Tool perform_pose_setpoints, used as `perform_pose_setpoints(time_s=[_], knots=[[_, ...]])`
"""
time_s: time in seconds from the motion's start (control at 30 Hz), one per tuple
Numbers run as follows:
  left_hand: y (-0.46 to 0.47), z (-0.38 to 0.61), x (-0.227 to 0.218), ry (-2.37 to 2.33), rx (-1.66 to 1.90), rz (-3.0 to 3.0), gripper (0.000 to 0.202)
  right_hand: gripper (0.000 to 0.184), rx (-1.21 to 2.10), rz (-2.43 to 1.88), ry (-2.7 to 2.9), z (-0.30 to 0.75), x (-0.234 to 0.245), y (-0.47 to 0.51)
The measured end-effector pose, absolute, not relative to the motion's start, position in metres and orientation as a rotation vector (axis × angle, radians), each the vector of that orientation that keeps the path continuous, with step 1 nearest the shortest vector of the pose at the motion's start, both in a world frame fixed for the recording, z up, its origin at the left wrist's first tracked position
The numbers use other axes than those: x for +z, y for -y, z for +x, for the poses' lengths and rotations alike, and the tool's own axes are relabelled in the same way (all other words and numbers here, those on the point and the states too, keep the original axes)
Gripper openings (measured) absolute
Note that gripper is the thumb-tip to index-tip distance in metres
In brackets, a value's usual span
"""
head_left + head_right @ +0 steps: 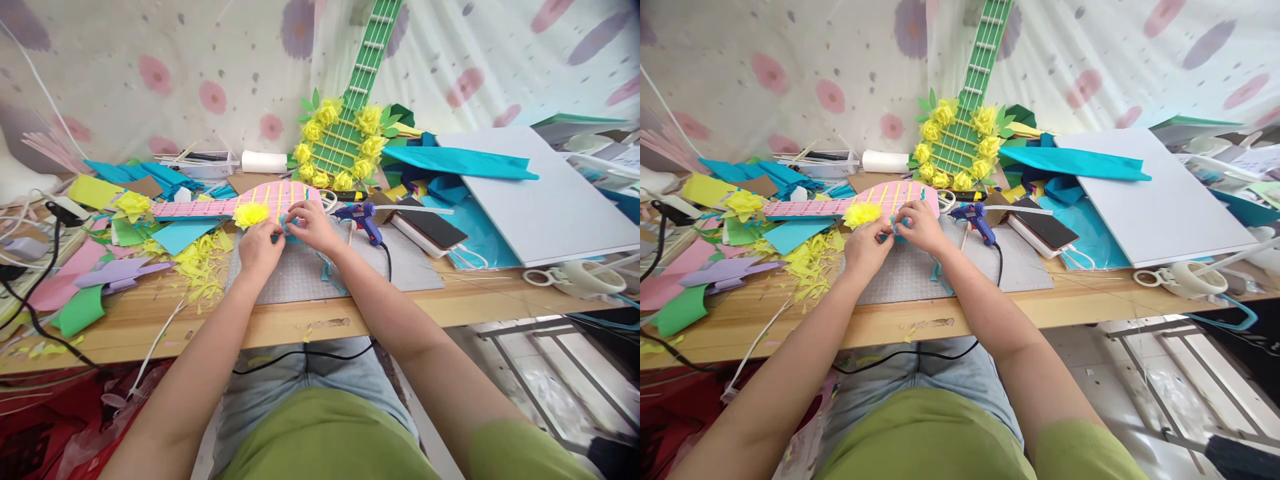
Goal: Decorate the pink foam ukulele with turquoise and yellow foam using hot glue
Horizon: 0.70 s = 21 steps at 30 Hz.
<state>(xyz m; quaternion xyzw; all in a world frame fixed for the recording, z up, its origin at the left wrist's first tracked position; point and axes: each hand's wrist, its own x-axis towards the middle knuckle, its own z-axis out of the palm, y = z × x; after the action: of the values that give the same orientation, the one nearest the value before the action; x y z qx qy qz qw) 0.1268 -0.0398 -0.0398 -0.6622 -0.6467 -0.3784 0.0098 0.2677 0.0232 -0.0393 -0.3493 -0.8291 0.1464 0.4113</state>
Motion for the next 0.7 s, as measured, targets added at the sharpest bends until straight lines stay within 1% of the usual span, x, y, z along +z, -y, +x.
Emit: perform_pose_setpoints(time_s=[0.27,0.7], knots=[[0.042,0.1316,-0.036,2.134,-1.001,-2.057,0.01,0.005,0.343,-0.863,2.076,0.267,-0.0396,-0.0238],[0.0395,0.1306,-0.0414,2.065,-1.158,-2.064,0.007,0.005,0.347,-0.852,2.088,0.2673,-0.0385,-0.0229]])
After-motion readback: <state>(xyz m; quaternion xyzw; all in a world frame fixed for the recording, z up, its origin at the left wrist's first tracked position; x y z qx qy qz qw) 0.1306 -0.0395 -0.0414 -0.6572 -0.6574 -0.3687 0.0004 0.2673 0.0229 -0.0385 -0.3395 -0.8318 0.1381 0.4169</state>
